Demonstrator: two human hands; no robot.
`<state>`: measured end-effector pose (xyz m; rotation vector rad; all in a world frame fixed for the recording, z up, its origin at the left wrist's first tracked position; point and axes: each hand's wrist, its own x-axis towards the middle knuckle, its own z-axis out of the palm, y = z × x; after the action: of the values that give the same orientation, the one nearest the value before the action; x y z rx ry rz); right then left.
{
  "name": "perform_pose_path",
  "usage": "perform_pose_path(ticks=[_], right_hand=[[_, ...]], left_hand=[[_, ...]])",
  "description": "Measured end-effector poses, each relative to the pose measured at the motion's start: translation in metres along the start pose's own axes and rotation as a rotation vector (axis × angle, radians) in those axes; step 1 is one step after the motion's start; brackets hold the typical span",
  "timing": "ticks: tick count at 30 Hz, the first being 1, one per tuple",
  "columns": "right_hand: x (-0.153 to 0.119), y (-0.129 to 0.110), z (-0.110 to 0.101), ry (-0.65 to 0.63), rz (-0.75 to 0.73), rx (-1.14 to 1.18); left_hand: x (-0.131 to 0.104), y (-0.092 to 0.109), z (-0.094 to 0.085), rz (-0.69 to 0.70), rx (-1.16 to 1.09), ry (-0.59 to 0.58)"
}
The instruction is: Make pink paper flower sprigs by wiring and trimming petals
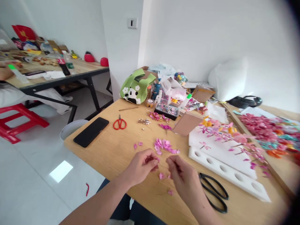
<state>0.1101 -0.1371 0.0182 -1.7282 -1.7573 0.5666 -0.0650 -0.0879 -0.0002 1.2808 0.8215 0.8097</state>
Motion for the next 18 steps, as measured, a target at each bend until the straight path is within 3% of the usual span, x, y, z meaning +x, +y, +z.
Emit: perform_pose_path(ticks=[4,5,9,13,18], right_hand=[[-0.034,0.068,-0.036,0.139,0.130,-0.458],[-0.042,0.087,-0.041,0.123,0.157,-0.571],[-0.060,0.140,-0.045,0.093,0.084,-0.668],[-0.061,0.147,-0.050,0.077,0.086,-0.598],[-0.061,0.129,-0.069,0.069,0.297,-0.286]], left_hand=[[0.009,-0.006,0.004,-0.068,-0.152,-0.022],[0.012,-0.007,0.006,-0.080,-0.172,-0.027],[0.021,-0.012,0.017,-0.104,-0.262,-0.041],[0.027,-0.019,0.025,-0.110,-0.360,-0.013],[0.027,-0.027,0.023,-0.153,-0.455,-0.004]])
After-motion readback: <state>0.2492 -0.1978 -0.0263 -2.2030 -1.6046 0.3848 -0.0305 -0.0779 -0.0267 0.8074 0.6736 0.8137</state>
